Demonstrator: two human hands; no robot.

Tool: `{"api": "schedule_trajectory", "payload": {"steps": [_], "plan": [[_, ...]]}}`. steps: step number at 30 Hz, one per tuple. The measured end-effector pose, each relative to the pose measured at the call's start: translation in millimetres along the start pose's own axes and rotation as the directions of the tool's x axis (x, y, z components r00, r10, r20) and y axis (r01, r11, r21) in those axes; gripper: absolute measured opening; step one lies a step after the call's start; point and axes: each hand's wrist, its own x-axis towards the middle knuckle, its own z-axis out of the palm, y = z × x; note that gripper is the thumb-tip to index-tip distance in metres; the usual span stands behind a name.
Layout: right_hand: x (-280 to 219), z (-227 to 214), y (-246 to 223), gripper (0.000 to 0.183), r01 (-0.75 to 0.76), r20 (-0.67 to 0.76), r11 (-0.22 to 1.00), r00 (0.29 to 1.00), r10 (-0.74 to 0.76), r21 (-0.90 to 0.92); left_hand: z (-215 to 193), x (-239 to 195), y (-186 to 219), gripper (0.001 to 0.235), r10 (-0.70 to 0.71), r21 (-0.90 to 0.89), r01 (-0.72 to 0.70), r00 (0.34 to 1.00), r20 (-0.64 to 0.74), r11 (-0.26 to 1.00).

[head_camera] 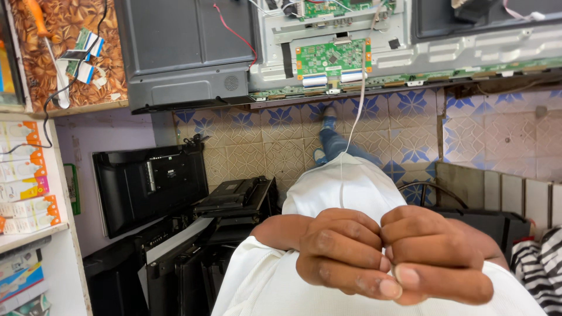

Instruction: The person works on the back of a television, handling and connecting internal wires to the circuit board. They then reattach the plastic back cover to the television chassis.

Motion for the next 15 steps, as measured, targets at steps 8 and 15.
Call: {"api": "schedule_trajectory", "payload": {"steps": [8,15], "plan": [[18,-19,15,0.028,-0.052,0.231,0.999,0.972,0.047,0.016,-17,15,-12,0.01,-0.04,0.099,0.033,0.997,0.068,0.994],[4,6,48,0.013,0.011,0.128,0.998,0.992,-0.02,0.069,-33,44,-22,0.005,0.006,0.05,-0.013,0.99,0.14,0.999]]}}
